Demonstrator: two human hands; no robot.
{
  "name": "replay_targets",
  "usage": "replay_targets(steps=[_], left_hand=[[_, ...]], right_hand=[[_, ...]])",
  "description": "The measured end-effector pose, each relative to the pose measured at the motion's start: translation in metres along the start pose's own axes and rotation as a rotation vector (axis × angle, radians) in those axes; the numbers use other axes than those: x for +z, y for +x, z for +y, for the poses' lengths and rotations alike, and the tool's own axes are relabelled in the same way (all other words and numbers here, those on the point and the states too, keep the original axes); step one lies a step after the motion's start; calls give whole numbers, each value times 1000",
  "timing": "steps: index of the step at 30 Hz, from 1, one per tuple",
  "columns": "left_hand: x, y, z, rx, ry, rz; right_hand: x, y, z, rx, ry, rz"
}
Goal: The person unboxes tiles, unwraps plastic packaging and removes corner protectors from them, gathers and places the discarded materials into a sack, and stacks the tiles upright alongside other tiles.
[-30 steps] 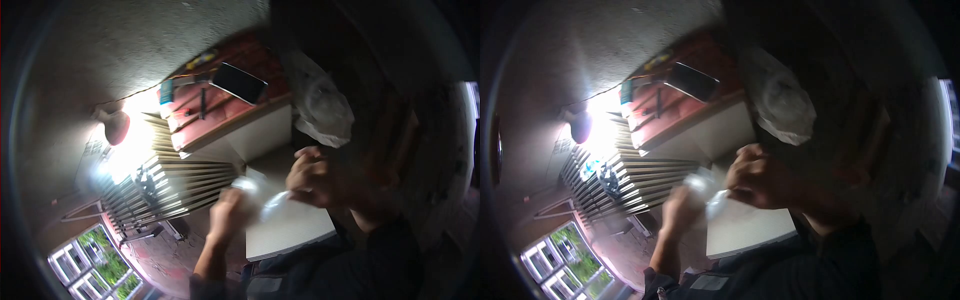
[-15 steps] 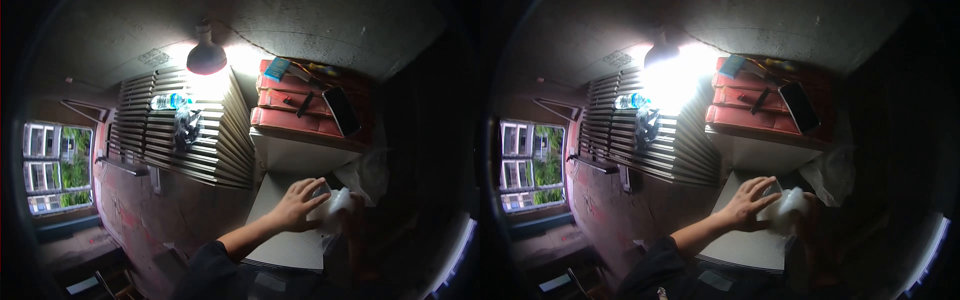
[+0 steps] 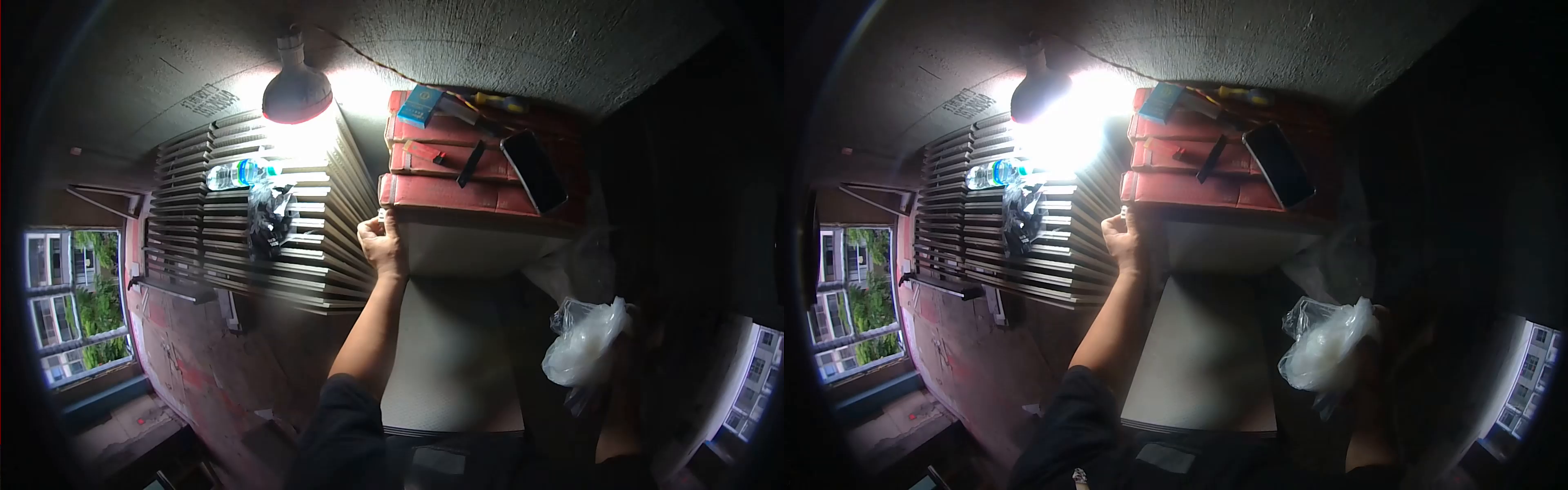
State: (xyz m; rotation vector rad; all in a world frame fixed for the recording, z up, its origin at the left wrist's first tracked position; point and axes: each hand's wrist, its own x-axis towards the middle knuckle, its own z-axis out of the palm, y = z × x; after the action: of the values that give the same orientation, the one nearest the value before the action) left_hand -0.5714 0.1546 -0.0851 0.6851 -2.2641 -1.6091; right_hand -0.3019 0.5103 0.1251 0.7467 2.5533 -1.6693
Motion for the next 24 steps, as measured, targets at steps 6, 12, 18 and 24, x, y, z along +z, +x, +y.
replay_targets(steps=[6,12,18,24], left_hand=[[10,-8,-9,39,34,113],[-14,-28,-1,-84,-54,26],[-83,-69,10,-20,61,-143],[-177,-70,34,-147,556,-772]], right_hand=[[2,8,-4,-11,-40,-12],[-27,13,39,-443,-400,66],[-65,31,59,-682,-694,58],[-88,56,-12,-1006,-964,-263]])
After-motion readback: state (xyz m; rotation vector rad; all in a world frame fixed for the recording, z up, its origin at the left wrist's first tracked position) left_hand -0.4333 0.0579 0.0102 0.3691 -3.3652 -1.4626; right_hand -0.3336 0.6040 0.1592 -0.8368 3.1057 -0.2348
